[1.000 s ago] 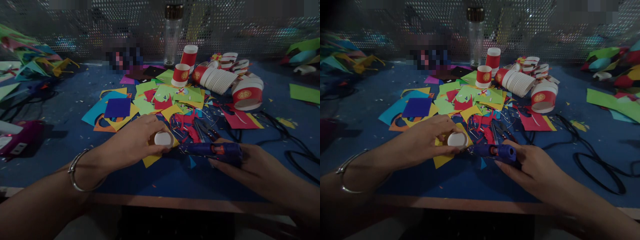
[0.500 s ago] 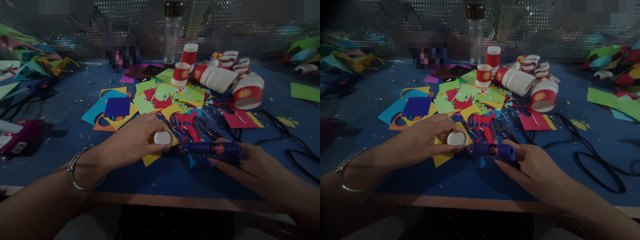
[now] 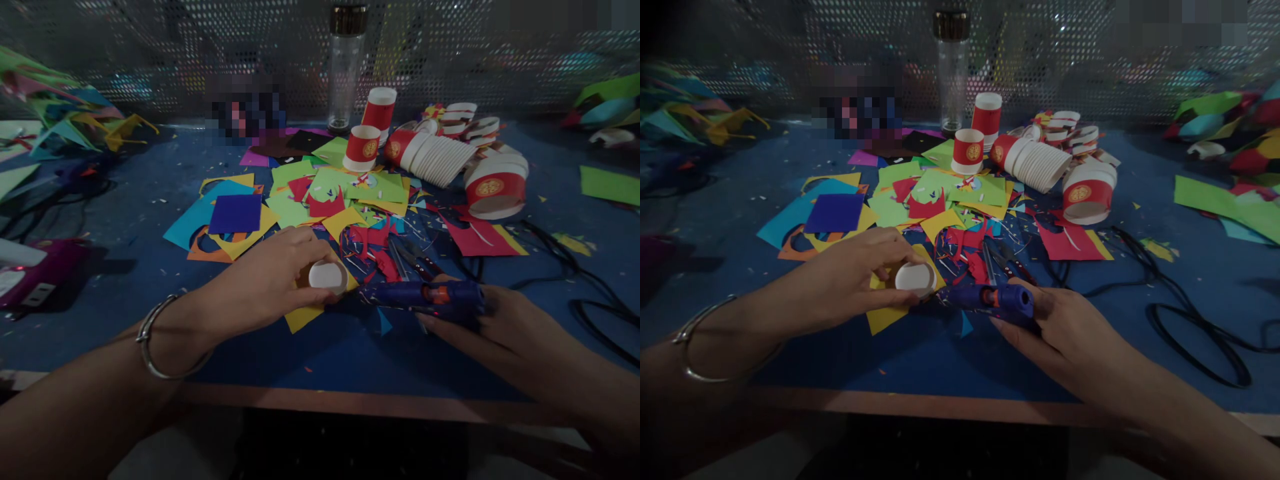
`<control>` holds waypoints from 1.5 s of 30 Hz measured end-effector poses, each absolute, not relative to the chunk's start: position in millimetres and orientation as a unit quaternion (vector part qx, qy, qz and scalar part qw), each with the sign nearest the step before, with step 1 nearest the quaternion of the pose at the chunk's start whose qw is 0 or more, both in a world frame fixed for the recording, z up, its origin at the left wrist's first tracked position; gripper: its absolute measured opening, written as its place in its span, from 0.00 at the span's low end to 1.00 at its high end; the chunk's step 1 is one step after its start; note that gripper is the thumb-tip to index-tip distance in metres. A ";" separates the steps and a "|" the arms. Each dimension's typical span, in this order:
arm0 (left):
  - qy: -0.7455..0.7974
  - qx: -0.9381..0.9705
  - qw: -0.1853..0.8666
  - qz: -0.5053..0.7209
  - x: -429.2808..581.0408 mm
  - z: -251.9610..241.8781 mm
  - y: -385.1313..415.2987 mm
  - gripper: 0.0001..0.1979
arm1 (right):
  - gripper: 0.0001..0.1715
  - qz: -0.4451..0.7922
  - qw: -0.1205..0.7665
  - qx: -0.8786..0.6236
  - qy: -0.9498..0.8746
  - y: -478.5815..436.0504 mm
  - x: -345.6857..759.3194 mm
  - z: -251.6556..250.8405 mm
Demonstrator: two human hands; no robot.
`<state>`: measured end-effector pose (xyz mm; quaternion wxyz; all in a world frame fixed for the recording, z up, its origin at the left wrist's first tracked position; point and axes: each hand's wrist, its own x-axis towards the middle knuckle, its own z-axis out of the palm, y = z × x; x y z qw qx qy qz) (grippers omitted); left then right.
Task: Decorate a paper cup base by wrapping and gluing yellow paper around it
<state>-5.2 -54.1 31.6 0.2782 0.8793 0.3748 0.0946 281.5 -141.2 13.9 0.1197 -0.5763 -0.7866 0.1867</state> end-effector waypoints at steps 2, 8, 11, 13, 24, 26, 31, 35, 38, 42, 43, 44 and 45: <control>0.372 0.880 0.279 0.098 -5.2 31.3 -54.1 0.10 | 0.26 0.201 0.151 -0.553 -0.794 -140.5 281.0 14.3; 0.364 0.883 0.280 0.100 -4.8 29.4 -52.7 0.10 | 0.23 0.208 0.145 -0.553 -0.794 -138.9 277.7 21.6; 0.359 0.886 0.274 0.100 -4.8 29.3 -52.7 0.11 | 0.21 0.221 0.153 -0.552 -0.789 -139.2 276.8 25.1; 0.357 0.888 0.270 0.101 -4.8 29.2 -52.7 0.11 | 0.22 0.227 0.150 -0.553 -0.788 -139.1 276.4 26.5; 0.359 0.888 0.271 0.096 -6.9 27.7 -52.0 0.13 | 0.28 0.170 0.147 -0.540 -0.811 -136.9 279.4 23.1; 0.359 0.889 0.269 0.094 -7.0 28.2 -51.9 0.14 | 0.31 0.161 0.129 -0.536 -0.819 -137.7 284.9 17.6; 0.362 0.888 0.269 0.093 -7.0 27.8 -50.9 0.16 | 0.32 0.169 0.125 -0.532 -0.820 -136.4 289.6 14.9; 0.363 0.887 0.270 0.090 -6.6 27.6 -50.6 0.15 | 0.35 0.169 0.133 -0.544 -0.811 -135.7 285.6 20.2; 0.360 0.888 0.272 0.089 -6.5 27.7 -50.7 0.15 | 0.32 0.173 0.129 -0.559 -0.801 -137.7 286.4 19.3; 0.357 0.888 0.275 0.095 -6.9 27.2 -50.5 0.16 | 0.30 0.189 0.135 -0.554 -0.799 -138.8 287.6 17.8; 0.357 0.888 0.274 0.096 -7.1 27.0 -50.4 0.16 | 0.30 0.192 0.137 -0.552 -0.800 -138.5 287.2 18.4; 0.358 0.888 0.273 0.095 -7.3 26.9 -50.3 0.16 | 0.29 0.194 0.138 -0.551 -0.800 -138.2 286.7 19.3; 0.357 0.889 0.271 0.095 -7.5 26.8 -50.2 0.16 | 0.29 0.196 0.138 -0.552 -0.799 -137.9 286.3 20.2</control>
